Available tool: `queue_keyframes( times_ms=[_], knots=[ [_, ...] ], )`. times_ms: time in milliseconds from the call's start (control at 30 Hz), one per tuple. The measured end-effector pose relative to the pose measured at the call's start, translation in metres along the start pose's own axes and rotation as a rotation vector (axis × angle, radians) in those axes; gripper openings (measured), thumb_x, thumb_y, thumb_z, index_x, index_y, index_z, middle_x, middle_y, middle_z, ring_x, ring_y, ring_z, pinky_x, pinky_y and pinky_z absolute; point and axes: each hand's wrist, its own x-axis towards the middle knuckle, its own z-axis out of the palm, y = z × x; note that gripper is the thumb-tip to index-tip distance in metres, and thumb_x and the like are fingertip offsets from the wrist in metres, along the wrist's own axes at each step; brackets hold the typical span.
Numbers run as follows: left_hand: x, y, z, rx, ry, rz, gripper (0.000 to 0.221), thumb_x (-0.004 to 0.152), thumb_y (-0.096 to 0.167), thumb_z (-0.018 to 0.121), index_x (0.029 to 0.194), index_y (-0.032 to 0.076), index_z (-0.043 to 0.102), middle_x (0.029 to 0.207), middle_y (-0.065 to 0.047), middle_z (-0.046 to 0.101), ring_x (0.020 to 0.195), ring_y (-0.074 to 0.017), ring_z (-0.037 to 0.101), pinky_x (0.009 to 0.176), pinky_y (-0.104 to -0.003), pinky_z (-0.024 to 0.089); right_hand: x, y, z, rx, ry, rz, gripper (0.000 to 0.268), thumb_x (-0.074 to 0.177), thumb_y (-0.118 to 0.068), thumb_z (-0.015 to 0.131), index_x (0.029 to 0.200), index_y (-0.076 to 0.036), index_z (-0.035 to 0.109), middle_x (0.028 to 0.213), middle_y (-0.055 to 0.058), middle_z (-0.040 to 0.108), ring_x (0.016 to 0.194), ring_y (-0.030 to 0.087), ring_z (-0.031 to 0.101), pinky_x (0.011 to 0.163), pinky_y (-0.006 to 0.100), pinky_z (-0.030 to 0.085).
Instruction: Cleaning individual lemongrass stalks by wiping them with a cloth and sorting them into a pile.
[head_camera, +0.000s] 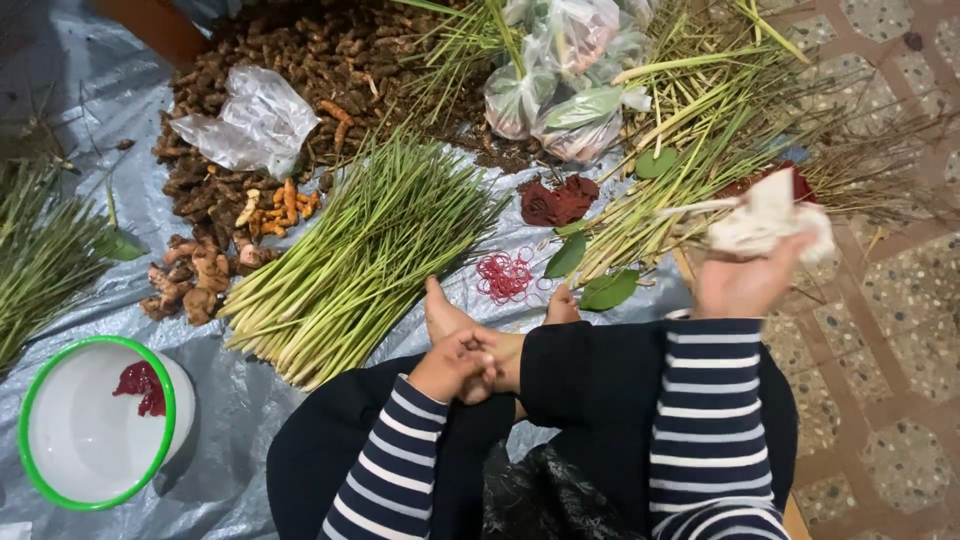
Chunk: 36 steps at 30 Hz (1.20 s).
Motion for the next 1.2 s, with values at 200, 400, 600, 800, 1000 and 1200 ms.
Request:
queue_keyframes(
  times_ms=[200,400,600,800,1000,1200],
  knots=[
    [0.022,0.003,0.002,-0.281,0.288,0.56,0.031,0.092,-0.004,0.065,0.122,-0.006,0.056,0.11,-0.024,0.07,0.069,-0.0186,0.072,0.054,-0.022,0.061,-0.029,0.05,-0.005,-0.025,0.027,0.197,0.061,0.098,-0.052,0.042,0.147,-0.015,0.045,0.143,0.013,0.059,0.128,0.029,0.063,0.114,0.047,0.056],
    [0.033,-0.016,0.005,-0.308,0.57,0.692,0.03,0.083,-0.004,0.078,0.111,-0.003,0.067,0.095,-0.01,0.071,0.077,-0.0171,0.071,0.063,-0.022,0.06,-0.143,0.18,-0.091,-1.599,-0.358,0.06,0.029,0.106,-0.019,0.05,0.122,0.004,0.057,0.102,0.016,0.069,0.108,0.026,0.069,0.106,0.039,0.05],
    [0.017,-0.001,0.024,-0.216,0.701,0.597,0.026,0.085,-0.009,0.069,0.109,0.001,0.069,0.097,-0.005,0.072,0.083,-0.0105,0.067,0.07,-0.019,0.056,-0.17,0.168,-0.049,-1.264,-0.862,0.404,0.065,0.084,0.001,0.049,0.148,0.0,0.038,0.135,0.031,0.058,0.134,0.043,0.051,0.116,0.055,0.039],
    [0.028,-0.009,0.018,-0.217,0.723,0.527,0.015,0.092,0.01,0.075,0.103,0.003,0.068,0.089,-0.009,0.075,0.071,-0.0137,0.071,0.059,-0.022,0.06,-0.163,0.169,-0.05,-1.589,-0.851,0.067,0.039,0.091,-0.017,0.047,0.129,-0.011,0.053,0.098,0.022,0.072,0.096,0.045,0.07,0.086,0.053,0.058],
    [0.028,-0.018,-0.004,0.015,0.851,0.38,0.063,0.09,0.02,0.077,0.148,0.025,0.055,0.095,-0.014,0.078,0.084,-0.0181,0.073,0.067,-0.03,0.065,-0.13,0.207,-0.1,-1.645,-0.757,0.299,0.054,0.097,-0.058,0.048,0.11,-0.009,0.066,0.085,0.02,0.074,0.092,0.044,0.071,0.081,0.052,0.057],
    [0.011,0.016,-0.001,-0.234,0.718,0.657,0.021,0.092,0.007,0.072,0.11,-0.004,0.073,0.086,-0.013,0.073,0.066,-0.0171,0.074,0.055,-0.02,0.064,-0.11,0.157,-0.04,-1.233,-0.253,0.559,0.047,0.098,-0.041,0.06,0.114,0.002,0.072,0.111,0.023,0.072,0.11,0.036,0.06,0.101,0.045,0.045]
  ],
)
